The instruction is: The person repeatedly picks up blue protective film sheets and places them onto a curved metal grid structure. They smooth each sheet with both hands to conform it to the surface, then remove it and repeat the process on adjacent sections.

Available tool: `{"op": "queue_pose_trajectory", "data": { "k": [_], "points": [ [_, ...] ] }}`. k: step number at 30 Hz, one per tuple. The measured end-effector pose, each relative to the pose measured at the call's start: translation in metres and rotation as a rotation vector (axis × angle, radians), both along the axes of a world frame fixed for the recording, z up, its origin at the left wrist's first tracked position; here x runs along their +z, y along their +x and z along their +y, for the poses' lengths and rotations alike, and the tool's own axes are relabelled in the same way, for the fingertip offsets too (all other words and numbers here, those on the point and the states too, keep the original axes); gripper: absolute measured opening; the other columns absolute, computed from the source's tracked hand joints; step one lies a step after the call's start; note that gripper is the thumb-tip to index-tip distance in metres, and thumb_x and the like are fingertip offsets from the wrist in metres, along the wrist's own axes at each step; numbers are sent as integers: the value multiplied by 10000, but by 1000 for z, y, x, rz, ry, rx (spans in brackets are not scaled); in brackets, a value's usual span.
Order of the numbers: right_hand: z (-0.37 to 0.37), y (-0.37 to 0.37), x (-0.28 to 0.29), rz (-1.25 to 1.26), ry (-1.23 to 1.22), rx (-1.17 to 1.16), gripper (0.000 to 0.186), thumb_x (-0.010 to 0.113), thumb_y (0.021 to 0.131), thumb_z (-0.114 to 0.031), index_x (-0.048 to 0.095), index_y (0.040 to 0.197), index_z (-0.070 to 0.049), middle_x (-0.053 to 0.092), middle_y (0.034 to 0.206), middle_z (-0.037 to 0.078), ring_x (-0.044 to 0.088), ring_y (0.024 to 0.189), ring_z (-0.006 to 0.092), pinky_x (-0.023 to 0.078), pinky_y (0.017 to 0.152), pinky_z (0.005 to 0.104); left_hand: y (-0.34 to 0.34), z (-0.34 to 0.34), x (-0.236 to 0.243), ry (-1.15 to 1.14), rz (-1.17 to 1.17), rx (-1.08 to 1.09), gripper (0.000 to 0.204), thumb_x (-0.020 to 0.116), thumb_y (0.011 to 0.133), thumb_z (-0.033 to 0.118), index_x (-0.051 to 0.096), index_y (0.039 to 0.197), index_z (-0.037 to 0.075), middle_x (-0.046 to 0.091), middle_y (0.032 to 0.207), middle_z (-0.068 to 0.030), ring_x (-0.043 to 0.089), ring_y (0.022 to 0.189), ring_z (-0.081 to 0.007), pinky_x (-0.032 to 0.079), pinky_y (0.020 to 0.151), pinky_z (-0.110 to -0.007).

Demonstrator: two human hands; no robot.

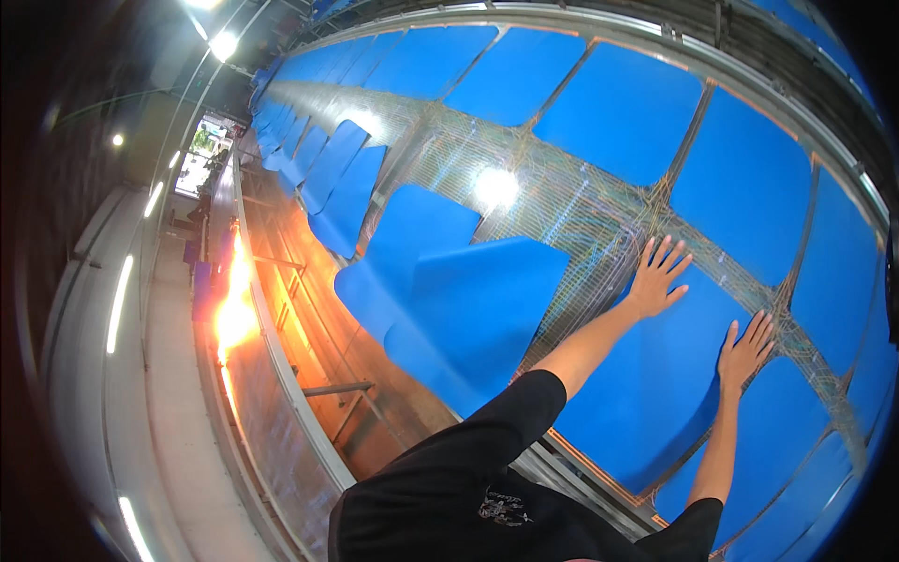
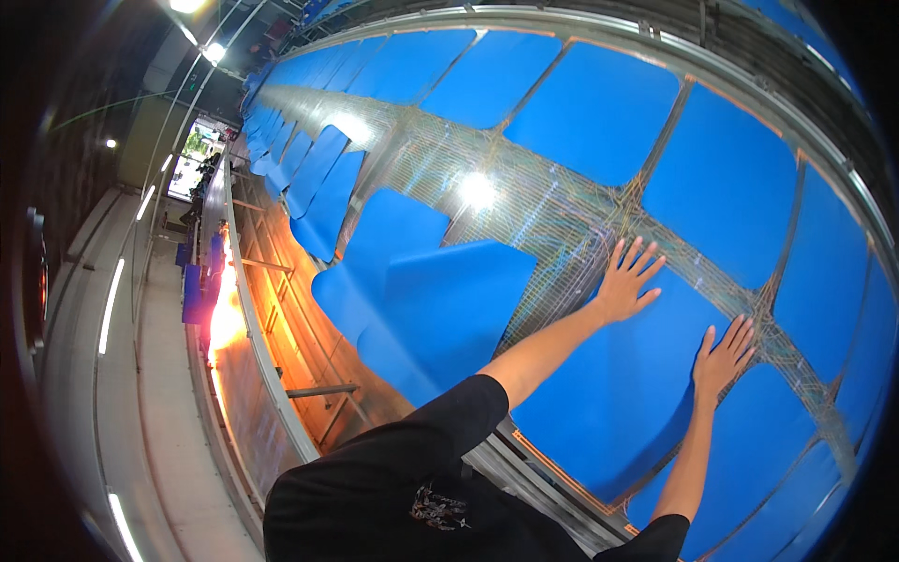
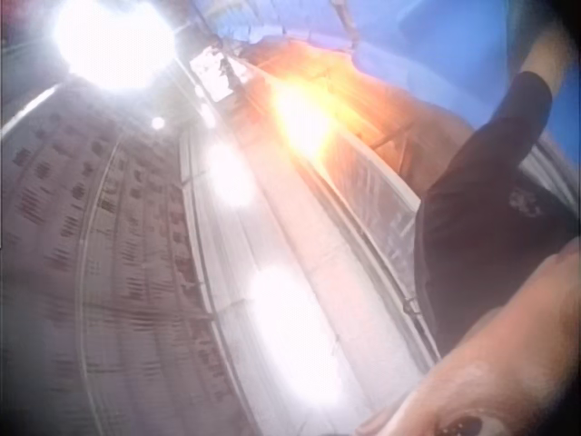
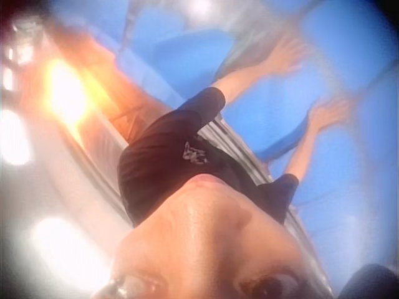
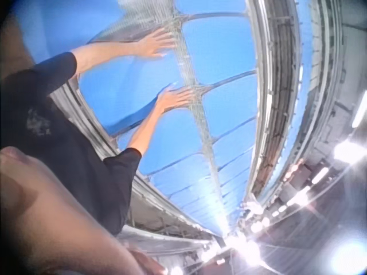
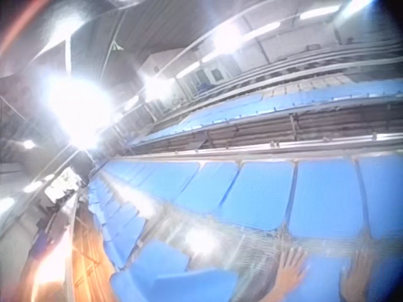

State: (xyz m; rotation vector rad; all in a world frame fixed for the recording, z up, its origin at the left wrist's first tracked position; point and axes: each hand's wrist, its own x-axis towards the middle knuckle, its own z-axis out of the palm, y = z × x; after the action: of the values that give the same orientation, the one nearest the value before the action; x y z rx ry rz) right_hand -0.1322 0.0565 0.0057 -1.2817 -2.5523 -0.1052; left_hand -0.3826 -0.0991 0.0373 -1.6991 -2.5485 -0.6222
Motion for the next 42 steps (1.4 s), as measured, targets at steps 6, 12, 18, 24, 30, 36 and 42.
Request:
{"op": "queue_pose_trajectory", "data": {
  "k": [6,12,18,24,30,36,42],
  "points": [
    [-131,43,25,20,-90,-55,700,373,1118,-416,201,1635,23,171,1717,216,128,1598,370,76,1286,533,83,-95,-1,-16,-55,106,698,436,1081,459,294,1631,54,227,1711,-170,170,1581,-407,87,1266,-594],
    [-348,163,54,-50,-338,-137,727,376,1104,-378,154,1620,84,138,1705,274,101,1597,400,66,1283,552,175,-292,16,-86,-144,54,664,453,1080,474,337,1631,121,266,1707,-128,187,1583,-375,117,1263,-584],
    [-382,185,49,-61,-367,-153,748,375,1100,-394,137,1621,86,106,1706,285,70,1599,408,50,1281,561,196,-343,23,-133,-116,102,658,452,1081,484,332,1638,154,240,1719,-101,188,1583,-367,120,1254,-618],
    [-347,171,57,-13,-376,-20,748,411,1087,-398,187,1616,80,121,1710,269,77,1596,414,39,1279,561,196,-353,27,-281,-142,103,660,474,1070,461,336,1632,143,220,1724,-101,188,1582,-372,69,1225,-704],
    [-321,98,48,60,-320,134,809,487,1046,-450,226,1617,59,174,1711,239,94,1595,416,26,1278,565,194,-382,46,-392,-421,117,580,531,1049,417,498,1520,80,424,1604,-161,365,1493,-367,203,1205,-635],
    [-420,75,62,75,-423,621,807,553,1010,-471,331,1583,52,288,1674,232,198,1572,411,104,1272,566,201,-421,100,-31,-803,214,434,572,1030,358,699,1251,6,739,1164,-195,705,1052,-365,534,919,-443],
    [-462,70,57,77,-450,662,750,591,1002,-453,408,1558,16,389,1626,222,298,1545,375,177,1262,552,161,-451,102,132,-820,252,366,595,1020,337,736,1183,41,761,1023,-184,729,904,-354,559,810,-421]
  ]
}}
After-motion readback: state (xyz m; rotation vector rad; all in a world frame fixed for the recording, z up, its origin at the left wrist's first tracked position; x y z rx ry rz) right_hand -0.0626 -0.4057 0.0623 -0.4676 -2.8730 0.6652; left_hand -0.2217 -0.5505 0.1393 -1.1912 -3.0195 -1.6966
